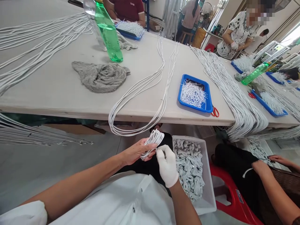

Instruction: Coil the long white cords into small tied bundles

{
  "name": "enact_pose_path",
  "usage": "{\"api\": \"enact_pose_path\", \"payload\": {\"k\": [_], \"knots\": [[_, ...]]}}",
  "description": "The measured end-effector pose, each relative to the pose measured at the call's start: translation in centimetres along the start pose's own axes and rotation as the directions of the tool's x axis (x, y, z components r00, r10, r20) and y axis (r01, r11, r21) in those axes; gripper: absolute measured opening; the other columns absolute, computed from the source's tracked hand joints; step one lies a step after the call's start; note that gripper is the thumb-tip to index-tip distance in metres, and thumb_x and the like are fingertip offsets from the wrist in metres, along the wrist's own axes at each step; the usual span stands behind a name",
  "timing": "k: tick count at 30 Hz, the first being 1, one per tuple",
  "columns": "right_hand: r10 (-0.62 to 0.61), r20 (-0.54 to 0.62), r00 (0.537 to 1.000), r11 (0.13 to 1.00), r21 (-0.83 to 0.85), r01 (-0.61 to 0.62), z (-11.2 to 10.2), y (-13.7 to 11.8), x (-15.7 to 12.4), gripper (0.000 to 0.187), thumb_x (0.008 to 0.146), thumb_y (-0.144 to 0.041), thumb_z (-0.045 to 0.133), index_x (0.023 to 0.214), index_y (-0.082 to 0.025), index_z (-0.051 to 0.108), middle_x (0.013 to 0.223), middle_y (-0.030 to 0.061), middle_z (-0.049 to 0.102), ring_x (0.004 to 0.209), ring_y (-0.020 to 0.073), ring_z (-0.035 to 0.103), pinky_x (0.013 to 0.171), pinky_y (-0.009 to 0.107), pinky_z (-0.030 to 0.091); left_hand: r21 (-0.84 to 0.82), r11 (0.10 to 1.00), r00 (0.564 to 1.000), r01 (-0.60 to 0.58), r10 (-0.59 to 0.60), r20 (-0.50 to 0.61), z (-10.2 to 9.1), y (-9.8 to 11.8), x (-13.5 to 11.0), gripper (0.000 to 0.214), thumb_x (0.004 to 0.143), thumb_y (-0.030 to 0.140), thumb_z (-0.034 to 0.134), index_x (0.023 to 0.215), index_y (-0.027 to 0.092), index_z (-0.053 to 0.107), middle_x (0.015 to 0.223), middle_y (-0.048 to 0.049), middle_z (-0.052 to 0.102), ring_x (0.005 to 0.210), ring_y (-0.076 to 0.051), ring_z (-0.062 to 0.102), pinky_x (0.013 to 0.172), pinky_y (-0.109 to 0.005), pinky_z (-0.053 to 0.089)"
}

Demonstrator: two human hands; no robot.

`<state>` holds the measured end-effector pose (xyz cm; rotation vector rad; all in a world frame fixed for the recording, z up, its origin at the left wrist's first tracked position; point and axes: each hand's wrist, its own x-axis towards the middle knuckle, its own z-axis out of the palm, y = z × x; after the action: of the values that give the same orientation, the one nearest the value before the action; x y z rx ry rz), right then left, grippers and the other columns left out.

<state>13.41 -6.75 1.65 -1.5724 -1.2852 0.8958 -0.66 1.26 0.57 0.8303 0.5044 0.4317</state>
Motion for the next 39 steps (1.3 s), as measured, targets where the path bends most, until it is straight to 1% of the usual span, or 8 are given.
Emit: {"api": "enact_pose_path", "payload": {"k": [6, 12, 18, 23, 26, 30, 35, 39], "knots": [[-0.255, 0.187, 0.949, 0.795, -0.517, 0.316, -1.0, -0.1, 0.4, 0.021, 0.094, -0.026, 0.042, 0.081, -0.017, 0.055, 0.076, 0.0048, 0.059, 0.067, 0.016, 0.056, 0.063, 0.027, 0.04, 0.072, 0.997, 0.998, 0.016, -0.012, -0.059, 0.2, -0.6, -0.1, 0.032, 0.082, 0.045, 0.062, 0.085, 0.017, 0.046, 0.054, 0.0056, 0.047, 0.041, -0.006, 0.04, 0.039, -0.018, 0.029], [-0.365, 0.353, 0.862, 0.757, -0.427, 0.495, -2.0, 0.0, 1.3, 0.027, 0.091, -0.017, 0.041, 0.066, -0.019, 0.049, 0.064, 0.0004, 0.054, 0.059, 0.0112, 0.049, 0.059, 0.024, 0.035, -0.022, 0.995, 0.995, 0.101, -0.101, 0.008, 0.8, -0.3, -0.5, 0.035, 0.081, 0.049, 0.062, 0.082, 0.017, 0.048, 0.055, 0.0053, 0.046, 0.042, -0.004, 0.036, 0.039, -0.017, 0.026], [-0.336, 0.285, 0.898, 0.896, -0.198, 0.398, -2.1, 0.9, 1.5, 0.028, 0.081, -0.013, 0.045, 0.054, -0.019, 0.042, 0.052, -0.0042, 0.041, 0.05, 0.0084, 0.037, 0.053, 0.025, 0.029, -0.11, 0.973, 0.976, 0.202, -0.192, 0.099, 0.8, -0.1, -0.6, 0.037, 0.079, 0.05, 0.064, 0.085, 0.016, 0.051, 0.058, 0.0037, 0.048, 0.042, -0.004, 0.034, 0.039, -0.018, 0.024], [-0.123, 0.256, 0.959, 0.991, 0.086, 0.104, -1.5, 2.4, 0.8, 0.028, 0.081, -0.019, 0.047, 0.053, -0.019, 0.044, 0.05, -0.0039, 0.043, 0.047, 0.0087, 0.037, 0.048, 0.024, 0.031, -0.133, 0.966, 0.968, 0.222, -0.202, 0.15, 0.6, 0.1, -0.5, 0.033, 0.079, 0.045, 0.066, 0.084, 0.016, 0.05, 0.058, 0.0033, 0.047, 0.043, -0.004, 0.034, 0.039, -0.018, 0.023], [-0.018, 0.167, 0.986, 0.968, 0.251, -0.025, -1.6, 2.8, 1.0, 0.024, 0.088, -0.037, 0.045, 0.074, -0.019, 0.054, 0.055, -0.0043, 0.044, 0.045, 0.0089, 0.032, 0.044, 0.023, 0.028, -0.13, 0.966, 0.968, 0.223, -0.204, 0.145, 0.4, 0.1, -0.6, 0.031, 0.079, 0.041, 0.066, 0.085, 0.018, 0.047, 0.056, 0.0046, 0.047, 0.043, -0.004, 0.033, 0.04, -0.018, 0.023], [-0.141, 0.087, 0.986, 0.959, 0.258, 0.114, -2.0, 1.0, 2.6, 0.049, 0.089, -0.06, 0.036, 0.111, -0.02, 0.055, 0.089, 0.0057, 0.06, 0.057, 0.0123, 0.047, 0.052, 0.027, 0.04, -0.041, 0.967, 0.952, 0.253, -0.241, 0.191, 1.0, 0.0, -1.0, 0.034, 0.076, 0.043, 0.069, 0.081, 0.018, 0.045, 0.055, 0.0055, 0.046, 0.043, -0.005, 0.035, 0.04, -0.019, 0.025], [-0.145, 0.203, 0.968, 0.979, 0.17, 0.11, 0.1, -0.7, 4.1, 0.046, 0.091, -0.049, 0.043, 0.057, -0.019, 0.052, 0.055, -0.0004, 0.05, 0.052, 0.0122, 0.047, 0.052, 0.025, 0.039, 0.192, 0.952, 0.946, 0.238, -0.272, 0.176, 2.0, -0.7, -1.8, 0.037, 0.077, 0.043, 0.066, 0.066, 0.018, 0.041, 0.053, 0.0062, 0.04, 0.044, -0.006, 0.034, 0.042, -0.021, 0.026], [-0.021, 0.152, 0.988, 0.979, 0.203, -0.011, 1.8, 1.0, 4.7, 0.043, 0.091, -0.046, 0.04, 0.058, -0.019, 0.048, 0.053, -0.0027, 0.045, 0.048, 0.0104, 0.042, 0.049, 0.024, 0.035, 0.22, 0.949, 0.963, 0.228, -0.253, 0.091, 1.5, -1.5, -1.6, 0.038, 0.076, 0.045, 0.065, 0.064, 0.018, 0.04, 0.05, 0.0073, 0.037, 0.042, -0.005, 0.031, 0.041, -0.021, 0.024]]}}
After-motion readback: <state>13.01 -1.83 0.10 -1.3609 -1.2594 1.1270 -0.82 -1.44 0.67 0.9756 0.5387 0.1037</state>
